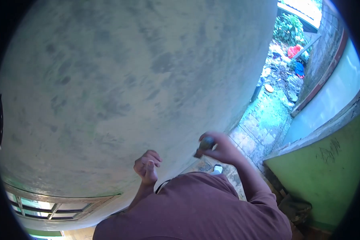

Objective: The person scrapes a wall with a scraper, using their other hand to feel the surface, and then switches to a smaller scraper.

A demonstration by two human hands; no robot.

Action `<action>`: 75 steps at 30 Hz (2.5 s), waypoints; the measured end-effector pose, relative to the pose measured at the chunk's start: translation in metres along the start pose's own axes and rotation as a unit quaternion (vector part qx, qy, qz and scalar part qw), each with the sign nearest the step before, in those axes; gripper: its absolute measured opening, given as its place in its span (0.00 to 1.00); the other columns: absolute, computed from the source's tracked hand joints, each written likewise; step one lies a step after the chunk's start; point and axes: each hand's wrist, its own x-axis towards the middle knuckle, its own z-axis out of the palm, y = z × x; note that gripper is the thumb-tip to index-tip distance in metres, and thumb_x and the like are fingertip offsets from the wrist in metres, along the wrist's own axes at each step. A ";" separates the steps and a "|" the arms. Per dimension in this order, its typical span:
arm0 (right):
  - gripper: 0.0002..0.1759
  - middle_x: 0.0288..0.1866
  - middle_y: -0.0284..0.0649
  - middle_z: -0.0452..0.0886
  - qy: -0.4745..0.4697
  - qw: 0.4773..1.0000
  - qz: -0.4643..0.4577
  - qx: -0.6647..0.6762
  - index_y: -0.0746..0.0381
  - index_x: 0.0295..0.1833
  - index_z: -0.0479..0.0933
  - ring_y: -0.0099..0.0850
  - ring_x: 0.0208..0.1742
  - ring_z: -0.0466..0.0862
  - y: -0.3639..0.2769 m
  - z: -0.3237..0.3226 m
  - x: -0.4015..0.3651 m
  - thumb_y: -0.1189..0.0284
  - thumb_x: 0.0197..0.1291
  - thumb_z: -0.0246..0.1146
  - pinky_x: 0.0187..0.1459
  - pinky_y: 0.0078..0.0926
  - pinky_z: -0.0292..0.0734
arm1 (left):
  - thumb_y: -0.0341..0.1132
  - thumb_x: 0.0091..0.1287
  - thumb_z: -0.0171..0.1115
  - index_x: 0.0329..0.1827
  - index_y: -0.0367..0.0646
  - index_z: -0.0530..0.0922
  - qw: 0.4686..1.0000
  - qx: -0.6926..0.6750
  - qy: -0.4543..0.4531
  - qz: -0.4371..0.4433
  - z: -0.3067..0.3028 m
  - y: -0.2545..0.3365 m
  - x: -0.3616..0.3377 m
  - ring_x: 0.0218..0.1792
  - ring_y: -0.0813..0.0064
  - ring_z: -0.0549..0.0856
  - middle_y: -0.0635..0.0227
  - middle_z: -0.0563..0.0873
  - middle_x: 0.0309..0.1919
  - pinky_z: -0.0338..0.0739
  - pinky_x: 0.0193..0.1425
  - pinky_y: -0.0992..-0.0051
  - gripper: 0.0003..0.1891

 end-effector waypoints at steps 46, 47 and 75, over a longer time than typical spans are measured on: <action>0.17 0.19 0.34 0.71 0.035 0.968 0.138 0.206 0.65 0.31 0.65 0.20 0.22 0.67 -0.006 -0.011 0.061 0.64 0.71 0.52 0.26 0.24 0.64 | 0.39 0.72 0.48 0.63 0.38 0.69 0.665 0.666 0.204 0.269 -0.042 0.047 0.092 0.75 0.48 0.46 0.46 0.51 0.73 0.47 0.74 0.48 0.21; 0.17 0.19 0.34 0.71 0.024 0.969 0.140 0.201 0.65 0.31 0.65 0.19 0.22 0.67 -0.005 -0.011 0.060 0.65 0.71 0.52 0.26 0.24 0.64 | 0.39 0.72 0.48 0.62 0.37 0.69 0.667 0.662 0.207 0.273 -0.042 0.046 0.092 0.75 0.48 0.46 0.46 0.52 0.73 0.46 0.74 0.47 0.20; 0.17 0.19 0.33 0.69 0.041 0.974 0.104 0.196 0.65 0.32 0.66 0.20 0.22 0.67 -0.022 -0.028 0.081 0.64 0.70 0.53 0.25 0.25 0.64 | 0.36 0.73 0.49 0.61 0.38 0.71 0.648 0.667 0.216 0.296 -0.036 0.045 0.097 0.74 0.52 0.53 0.48 0.57 0.71 0.57 0.72 0.54 0.18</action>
